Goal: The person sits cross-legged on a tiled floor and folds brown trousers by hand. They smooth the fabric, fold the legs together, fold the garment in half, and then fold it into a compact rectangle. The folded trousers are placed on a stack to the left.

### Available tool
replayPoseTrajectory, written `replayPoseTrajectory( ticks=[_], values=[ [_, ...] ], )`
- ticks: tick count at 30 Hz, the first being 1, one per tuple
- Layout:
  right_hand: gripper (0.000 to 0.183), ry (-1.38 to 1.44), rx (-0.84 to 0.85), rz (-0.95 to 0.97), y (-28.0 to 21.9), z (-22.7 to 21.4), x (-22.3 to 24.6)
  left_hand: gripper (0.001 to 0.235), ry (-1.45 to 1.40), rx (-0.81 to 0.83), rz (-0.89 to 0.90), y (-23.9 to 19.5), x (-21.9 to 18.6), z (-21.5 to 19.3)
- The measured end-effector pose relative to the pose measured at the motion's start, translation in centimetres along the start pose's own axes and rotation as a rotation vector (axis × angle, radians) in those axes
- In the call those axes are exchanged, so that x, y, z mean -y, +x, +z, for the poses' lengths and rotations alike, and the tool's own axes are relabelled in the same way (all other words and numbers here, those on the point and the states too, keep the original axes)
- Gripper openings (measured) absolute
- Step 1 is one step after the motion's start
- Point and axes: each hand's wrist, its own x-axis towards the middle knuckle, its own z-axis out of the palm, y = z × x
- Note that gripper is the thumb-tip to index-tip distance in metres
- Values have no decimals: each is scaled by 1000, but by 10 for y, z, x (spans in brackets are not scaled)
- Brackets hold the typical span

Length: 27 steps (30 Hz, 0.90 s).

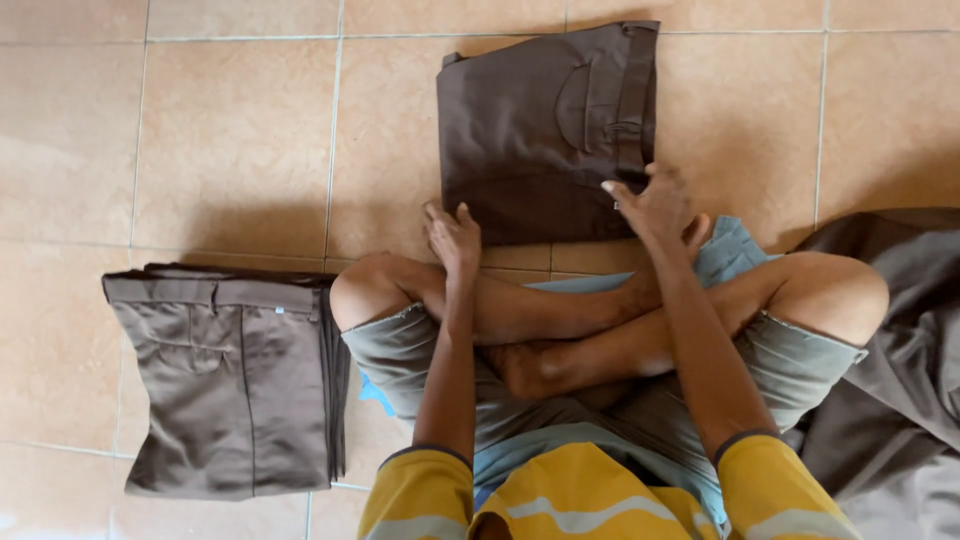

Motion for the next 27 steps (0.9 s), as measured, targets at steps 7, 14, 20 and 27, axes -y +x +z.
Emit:
replayPoseTrajectory(
  ticks=[7, 14, 20, 27],
  values=[
    [28, 78, 76, 426, 18, 8, -36, 60, -75, 297, -290, 11, 37, 47],
    [79, -157, 268, 110, -10, -57, 98, 30, -142, 192, -270, 23, 31, 44],
    [66, -265, 422, -161, -31, 29, 47, 53, -289, 353, -373, 0, 79, 83],
    [98, -356, 261, -111, 34, -14, 38, 40, -412, 1001, -191, -34, -22, -8]
  ],
)
